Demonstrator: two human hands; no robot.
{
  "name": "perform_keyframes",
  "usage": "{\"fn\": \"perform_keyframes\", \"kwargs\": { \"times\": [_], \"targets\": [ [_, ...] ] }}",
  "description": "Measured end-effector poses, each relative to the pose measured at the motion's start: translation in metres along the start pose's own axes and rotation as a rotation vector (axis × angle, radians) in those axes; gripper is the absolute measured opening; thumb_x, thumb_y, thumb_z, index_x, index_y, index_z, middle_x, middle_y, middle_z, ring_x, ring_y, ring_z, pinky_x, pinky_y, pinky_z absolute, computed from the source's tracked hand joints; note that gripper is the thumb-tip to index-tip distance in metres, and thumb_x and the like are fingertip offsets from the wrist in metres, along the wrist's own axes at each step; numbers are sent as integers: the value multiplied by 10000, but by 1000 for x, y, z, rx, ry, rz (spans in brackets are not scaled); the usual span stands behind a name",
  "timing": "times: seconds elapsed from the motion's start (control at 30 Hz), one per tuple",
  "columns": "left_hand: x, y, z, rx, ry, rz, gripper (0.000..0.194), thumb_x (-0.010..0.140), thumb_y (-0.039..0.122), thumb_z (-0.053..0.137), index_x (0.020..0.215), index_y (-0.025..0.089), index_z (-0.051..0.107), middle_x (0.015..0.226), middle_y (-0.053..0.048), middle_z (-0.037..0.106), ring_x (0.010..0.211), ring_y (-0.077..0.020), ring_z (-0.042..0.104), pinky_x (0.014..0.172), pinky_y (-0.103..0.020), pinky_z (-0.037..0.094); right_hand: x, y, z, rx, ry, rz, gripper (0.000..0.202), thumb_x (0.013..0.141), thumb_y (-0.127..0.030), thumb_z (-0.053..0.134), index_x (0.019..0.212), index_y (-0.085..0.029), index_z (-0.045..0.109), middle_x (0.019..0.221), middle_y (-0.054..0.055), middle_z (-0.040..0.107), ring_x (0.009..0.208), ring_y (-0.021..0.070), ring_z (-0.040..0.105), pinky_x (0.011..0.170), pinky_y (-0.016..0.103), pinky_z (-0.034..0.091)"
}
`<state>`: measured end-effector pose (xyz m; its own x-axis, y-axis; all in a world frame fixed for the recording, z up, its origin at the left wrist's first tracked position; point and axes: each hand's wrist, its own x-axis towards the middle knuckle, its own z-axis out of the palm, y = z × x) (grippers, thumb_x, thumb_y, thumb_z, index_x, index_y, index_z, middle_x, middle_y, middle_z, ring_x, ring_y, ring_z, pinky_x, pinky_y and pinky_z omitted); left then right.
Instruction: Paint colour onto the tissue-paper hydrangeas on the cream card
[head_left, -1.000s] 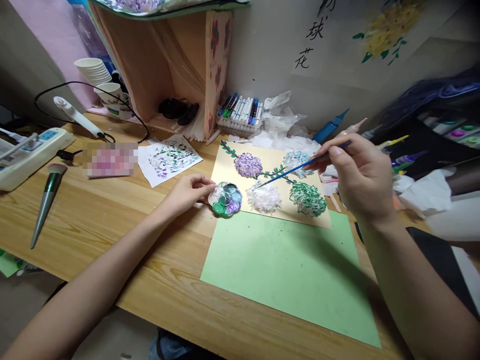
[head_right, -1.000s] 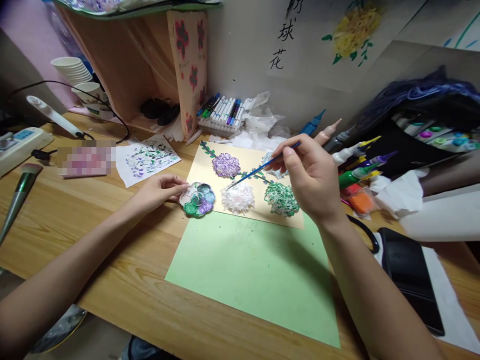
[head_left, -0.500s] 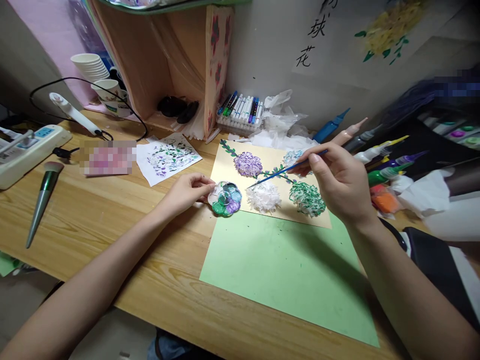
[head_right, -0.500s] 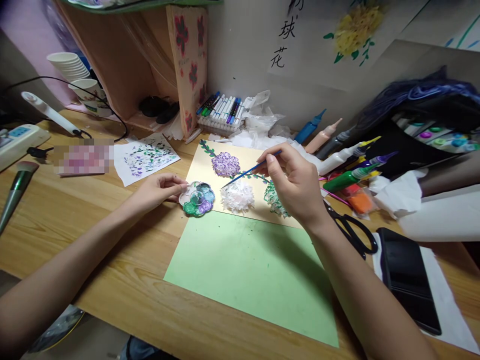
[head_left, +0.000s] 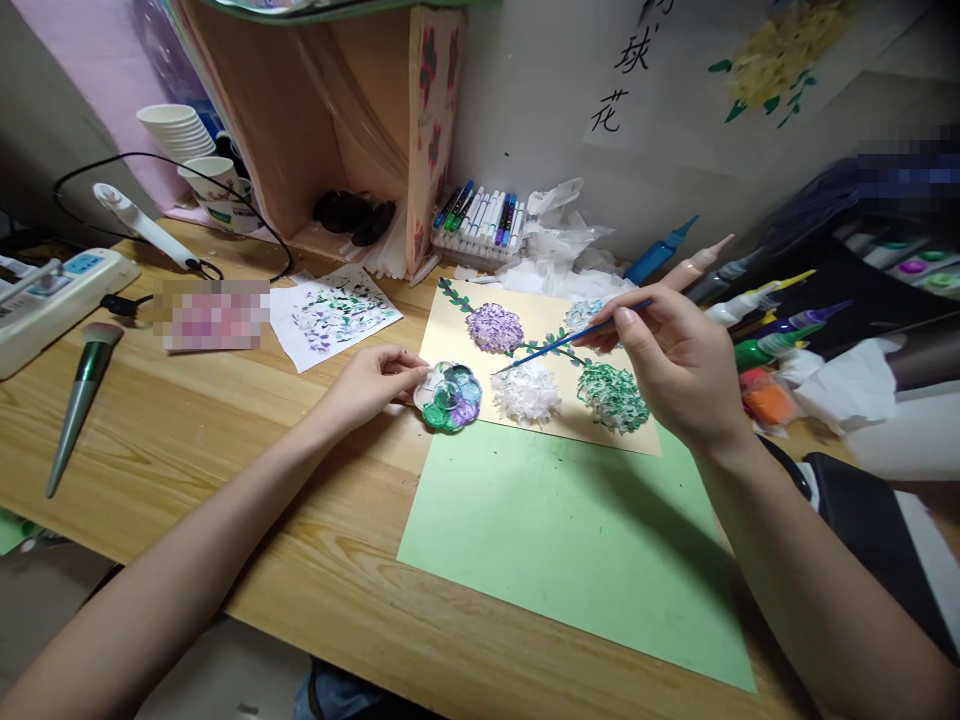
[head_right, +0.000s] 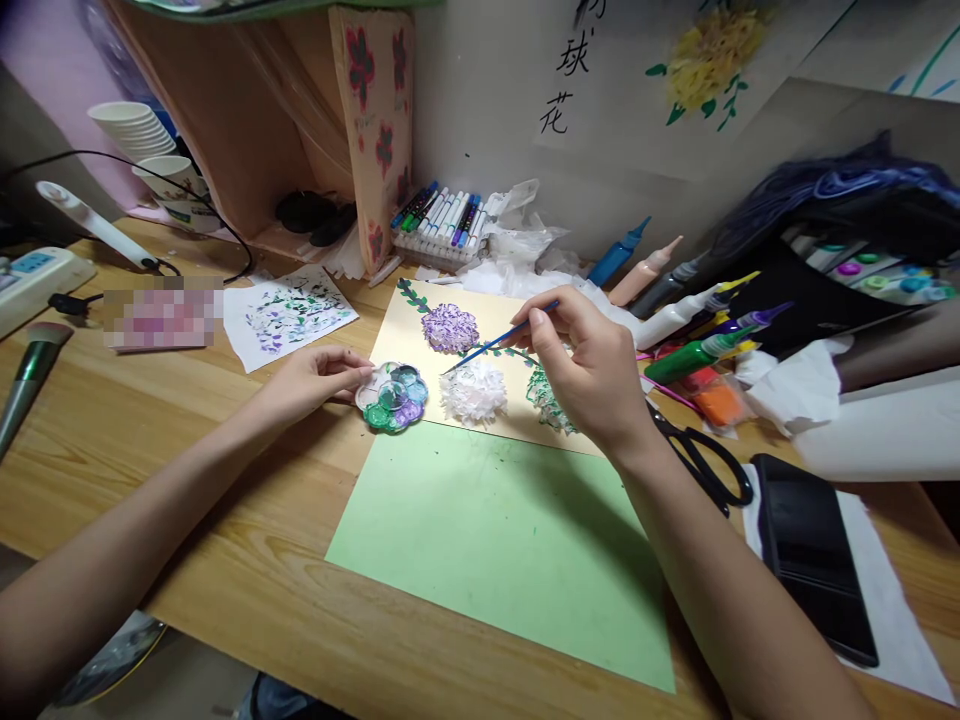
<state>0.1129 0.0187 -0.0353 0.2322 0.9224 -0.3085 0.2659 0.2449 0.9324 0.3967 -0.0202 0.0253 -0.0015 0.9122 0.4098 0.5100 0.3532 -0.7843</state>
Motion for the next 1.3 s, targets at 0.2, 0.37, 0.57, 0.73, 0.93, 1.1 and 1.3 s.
{"fn": "perform_keyframes", "kwargs": {
  "times": [0.2, 0.37, 0.57, 0.73, 0.93, 1.1, 1.3],
  "targets": [
    [0, 0, 0, 8, -7, 5, 318, 693, 383, 757, 876, 134, 686, 771, -46, 712, 651, -144, 661, 618, -252, 533, 3, -4, -8, -14, 24, -32, 148, 930, -297, 524, 865, -203, 617, 779, 18, 646, 713, 133, 670, 675, 274, 539],
    [-1, 0, 0, 40, -14, -17, 302, 724, 387, 725, 898, 146, 672, 774, -38, 702, 665, -143, 659, 623, -251, 529, 4, -9, -12, 21, 84, -98, 132, 922, -241, 527, 839, -205, 623, 750, -2, 625, 676, 104, 649, 635, 238, 547],
    [-1, 0, 0, 54, -19, -30, 286, 742, 376, 710, 912, 150, 665, 791, -40, 698, 678, -140, 655, 628, -246, 522, 3, 1, -7, 6, 28, -71, 137, 930, -264, 520, 863, -199, 621, 767, -1, 636, 691, 102, 665, 658, 245, 552],
    [0, 0, 1, 51, -16, -24, 284, 747, 375, 707, 911, 148, 665, 784, -42, 691, 678, -137, 648, 626, -244, 519, 5, 8, -7, -25, 41, -51, 143, 931, -273, 518, 868, -192, 617, 770, 2, 640, 687, 103, 670, 652, 249, 546],
    [0, -1, 0, 49, -13, -14, 281, 732, 373, 719, 896, 149, 669, 771, -38, 692, 668, -131, 641, 626, -243, 518, 9, 3, -12, 5, 88, -41, 134, 919, -233, 527, 835, -178, 616, 765, -1, 597, 685, 102, 671, 628, 238, 549],
    [1, -1, 0, 45, -12, -15, 302, 718, 378, 733, 900, 144, 672, 776, -45, 698, 664, -137, 641, 610, -244, 515, 7, 2, -8, 36, 68, -44, 144, 920, -243, 530, 834, -175, 622, 747, 0, 615, 659, 97, 661, 617, 236, 551],
    [0, 0, 1, 41, -8, -28, 292, 730, 370, 722, 902, 141, 667, 770, -45, 694, 665, -137, 645, 601, -238, 513, 5, 2, -9, -65, 51, -40, 141, 926, -259, 523, 860, -180, 620, 762, 8, 646, 688, 107, 671, 643, 248, 545]
  ]
}}
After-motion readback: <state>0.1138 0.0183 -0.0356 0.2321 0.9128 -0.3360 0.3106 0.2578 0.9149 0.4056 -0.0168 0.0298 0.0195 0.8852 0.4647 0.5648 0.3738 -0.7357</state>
